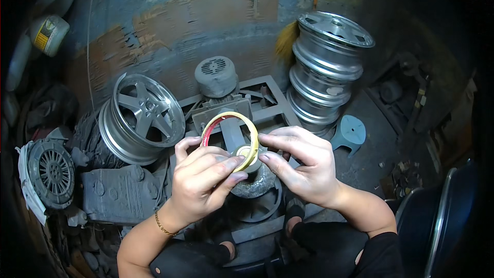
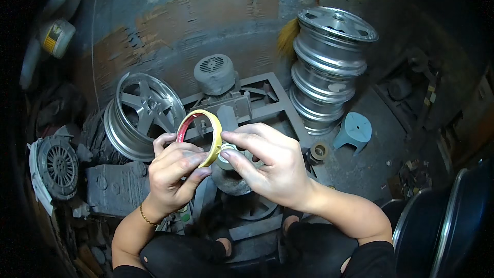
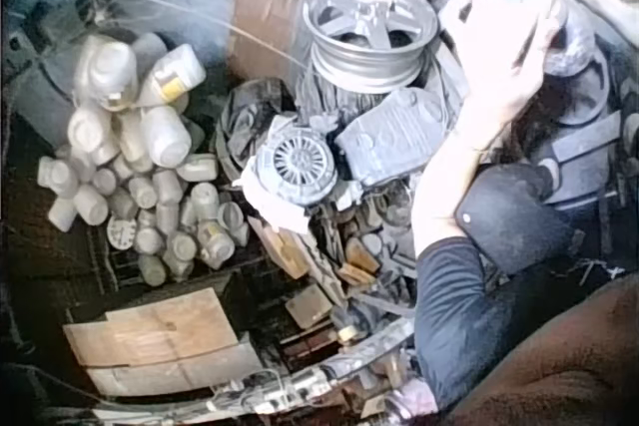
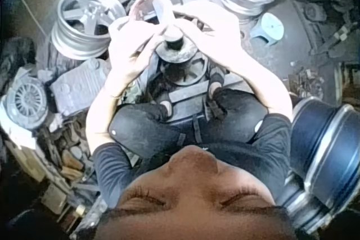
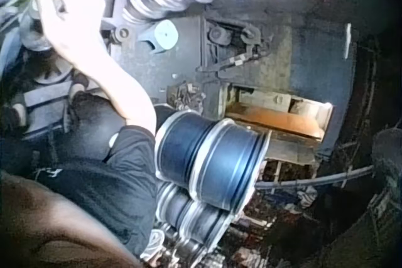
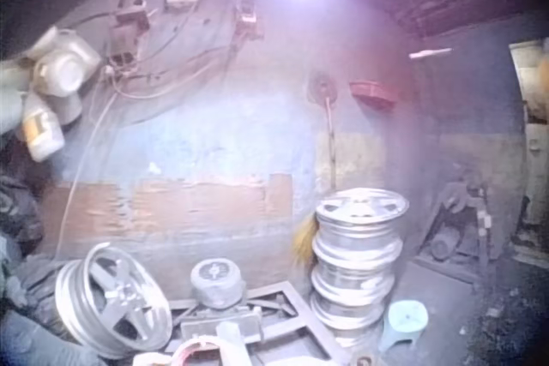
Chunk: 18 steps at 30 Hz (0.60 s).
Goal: The person assembles small mechanical components on a bench-mounted machine. They place a metal cap onto a central spindle, wipe it with a white cloth, and then wrap a yellow tape around the spindle. The person handles the parts by hand and uses a cloth for cleaning.
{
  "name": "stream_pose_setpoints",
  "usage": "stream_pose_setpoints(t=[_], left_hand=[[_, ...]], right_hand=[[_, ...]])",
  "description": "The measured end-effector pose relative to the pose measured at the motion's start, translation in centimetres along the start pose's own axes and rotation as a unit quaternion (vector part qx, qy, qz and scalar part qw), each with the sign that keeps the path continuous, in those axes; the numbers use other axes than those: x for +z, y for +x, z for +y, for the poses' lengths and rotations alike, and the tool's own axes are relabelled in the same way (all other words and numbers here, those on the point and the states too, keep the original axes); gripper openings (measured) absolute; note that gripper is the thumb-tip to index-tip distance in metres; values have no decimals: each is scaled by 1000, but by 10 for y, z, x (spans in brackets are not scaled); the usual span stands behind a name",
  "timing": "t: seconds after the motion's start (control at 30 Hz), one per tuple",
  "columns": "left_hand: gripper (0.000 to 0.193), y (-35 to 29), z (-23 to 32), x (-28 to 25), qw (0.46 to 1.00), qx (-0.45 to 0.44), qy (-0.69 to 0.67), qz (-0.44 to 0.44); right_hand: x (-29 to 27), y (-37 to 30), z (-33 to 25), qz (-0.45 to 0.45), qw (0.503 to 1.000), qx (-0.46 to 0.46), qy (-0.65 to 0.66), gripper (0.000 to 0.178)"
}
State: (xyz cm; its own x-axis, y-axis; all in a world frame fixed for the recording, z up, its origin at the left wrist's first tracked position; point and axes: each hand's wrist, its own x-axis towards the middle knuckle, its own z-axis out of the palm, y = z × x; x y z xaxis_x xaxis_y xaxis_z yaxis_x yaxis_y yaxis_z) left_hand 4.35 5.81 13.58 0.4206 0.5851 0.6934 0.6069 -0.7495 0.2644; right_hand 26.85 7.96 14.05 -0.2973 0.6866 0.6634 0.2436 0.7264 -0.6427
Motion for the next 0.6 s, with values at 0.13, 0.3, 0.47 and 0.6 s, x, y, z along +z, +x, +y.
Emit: stream_pose_setpoints(t=[0.13,0.3,0.47,0.6], left_hand=[[22,0,7,5,999,8,42,-12],[24,0,11,3,998,21,47,-20],[24,-5,16,0,997,42,48,-48],[23,-9,28,-6,990,-3,109,-86]], right_hand=[[2,0,4,30,997,-59,-46,21],[-1,-2,8,-1,998,-56,-21,14],[3,-7,18,-38,994,-101,-22,15],[16,-16,26,-94,992,-86,-12,16]])
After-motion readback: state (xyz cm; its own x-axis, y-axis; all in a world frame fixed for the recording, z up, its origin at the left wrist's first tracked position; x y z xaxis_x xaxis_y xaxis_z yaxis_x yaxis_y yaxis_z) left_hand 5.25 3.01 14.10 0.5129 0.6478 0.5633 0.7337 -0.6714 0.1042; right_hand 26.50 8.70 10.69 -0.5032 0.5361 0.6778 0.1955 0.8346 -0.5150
